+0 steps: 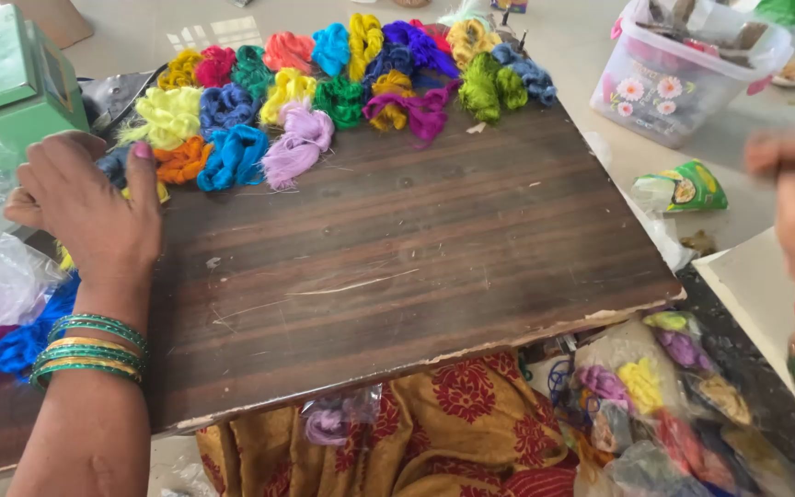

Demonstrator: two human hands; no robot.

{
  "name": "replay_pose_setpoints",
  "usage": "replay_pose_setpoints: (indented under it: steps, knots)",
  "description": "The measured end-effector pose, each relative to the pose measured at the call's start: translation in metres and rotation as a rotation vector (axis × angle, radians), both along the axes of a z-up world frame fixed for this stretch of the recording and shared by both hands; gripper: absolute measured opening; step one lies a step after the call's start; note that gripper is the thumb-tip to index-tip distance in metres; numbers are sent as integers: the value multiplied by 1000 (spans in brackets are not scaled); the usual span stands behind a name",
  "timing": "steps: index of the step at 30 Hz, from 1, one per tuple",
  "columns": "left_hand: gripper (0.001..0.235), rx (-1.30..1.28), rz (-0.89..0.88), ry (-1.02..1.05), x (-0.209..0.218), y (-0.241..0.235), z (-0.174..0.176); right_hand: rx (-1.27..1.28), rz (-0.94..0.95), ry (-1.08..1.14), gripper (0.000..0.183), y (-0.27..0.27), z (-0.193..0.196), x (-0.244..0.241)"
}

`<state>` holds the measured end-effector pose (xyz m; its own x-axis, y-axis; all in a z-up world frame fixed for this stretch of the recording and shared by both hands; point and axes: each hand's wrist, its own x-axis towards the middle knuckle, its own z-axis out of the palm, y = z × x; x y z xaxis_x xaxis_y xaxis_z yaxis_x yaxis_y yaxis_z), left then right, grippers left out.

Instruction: The recorder is twisting and organizing colorful synthetic fiber bundles on a workbench.

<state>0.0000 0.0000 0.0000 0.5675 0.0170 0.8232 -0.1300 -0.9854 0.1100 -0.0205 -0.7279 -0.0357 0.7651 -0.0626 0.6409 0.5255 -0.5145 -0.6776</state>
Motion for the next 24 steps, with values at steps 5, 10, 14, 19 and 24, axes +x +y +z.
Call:
replay_pose_setpoints:
  steps: [5, 10, 14, 19, 24]
  knots:
    - [19, -56, -42, -22, 6, 25, -22, -95, -391, 638, 26, -124, -157, -91]
    - [13, -47, -53, -16, 8, 31, -26, -388, -513, 561, 31, -117, -217, -163]
    - [11, -88, -80, -16, 12, 39, -34, -623, -609, 482, 38, -41, -213, -159]
    - [9, -90, -95, -6, 16, 46, -39, -859, -683, 369, 46, -36, -264, -98]
    - [9, -44, -18, -44, 9, 31, -24, -656, -633, 748, 49, -60, -295, -45]
